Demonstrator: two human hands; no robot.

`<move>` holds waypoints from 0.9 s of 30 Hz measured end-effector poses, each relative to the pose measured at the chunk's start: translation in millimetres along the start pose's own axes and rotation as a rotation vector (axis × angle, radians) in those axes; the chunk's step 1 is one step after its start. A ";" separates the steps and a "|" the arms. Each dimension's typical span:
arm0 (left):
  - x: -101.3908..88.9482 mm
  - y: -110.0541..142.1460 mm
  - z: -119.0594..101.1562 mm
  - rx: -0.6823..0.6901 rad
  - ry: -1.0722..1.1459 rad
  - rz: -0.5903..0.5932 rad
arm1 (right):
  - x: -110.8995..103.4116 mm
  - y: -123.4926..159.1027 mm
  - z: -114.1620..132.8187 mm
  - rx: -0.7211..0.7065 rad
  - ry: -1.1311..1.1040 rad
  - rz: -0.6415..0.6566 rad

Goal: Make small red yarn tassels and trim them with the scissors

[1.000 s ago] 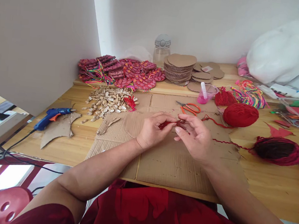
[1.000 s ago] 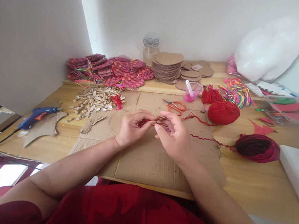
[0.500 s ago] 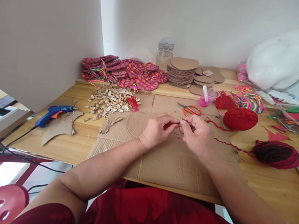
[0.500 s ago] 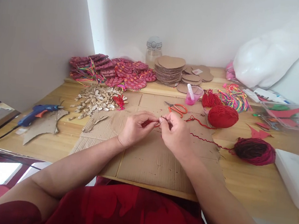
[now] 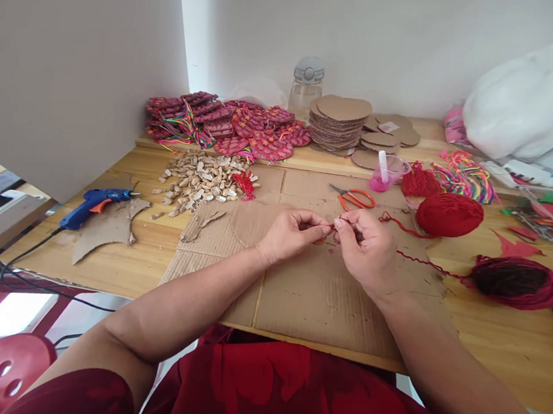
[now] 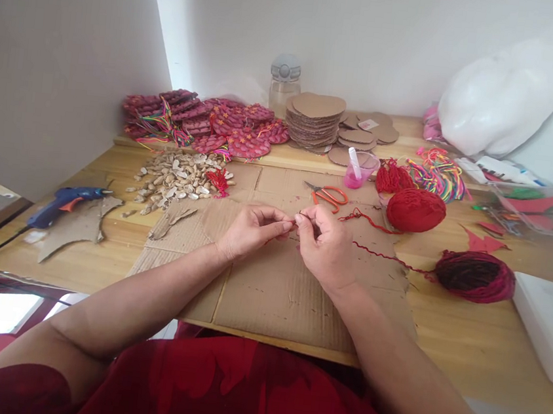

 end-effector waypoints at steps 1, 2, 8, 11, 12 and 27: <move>-0.2 -0.2 0.4 -0.002 -0.001 -0.003 | 0.3 0.5 0.4 -0.001 0.003 0.000; -0.4 -0.4 1.1 -0.004 -0.002 -0.006 | 0.6 0.9 1.0 -0.002 0.004 0.001; -0.8 -2.6 5.5 -0.001 -0.037 -0.004 | -0.5 1.9 5.7 -0.002 0.045 -0.018; -1.6 -3.0 2.3 0.050 -0.097 -0.017 | -1.5 2.0 6.5 -0.004 0.068 -0.026; -1.9 -2.9 1.0 0.065 -0.124 -0.021 | -1.5 2.0 6.3 -0.004 0.072 -0.027; -6.6 0.7 -13.8 0.207 -0.357 -0.089 | 1.2 2.6 9.6 -0.013 0.027 -0.027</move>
Point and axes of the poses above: each hand's wrist, its own y-axis away from the middle knuckle, its own x-axis out of the palm, z = x × y, the point moved 8 cm from there along -y, towards the middle knuckle, and after that the axes turned 6 degrees about -y, right-handed, at the moved point
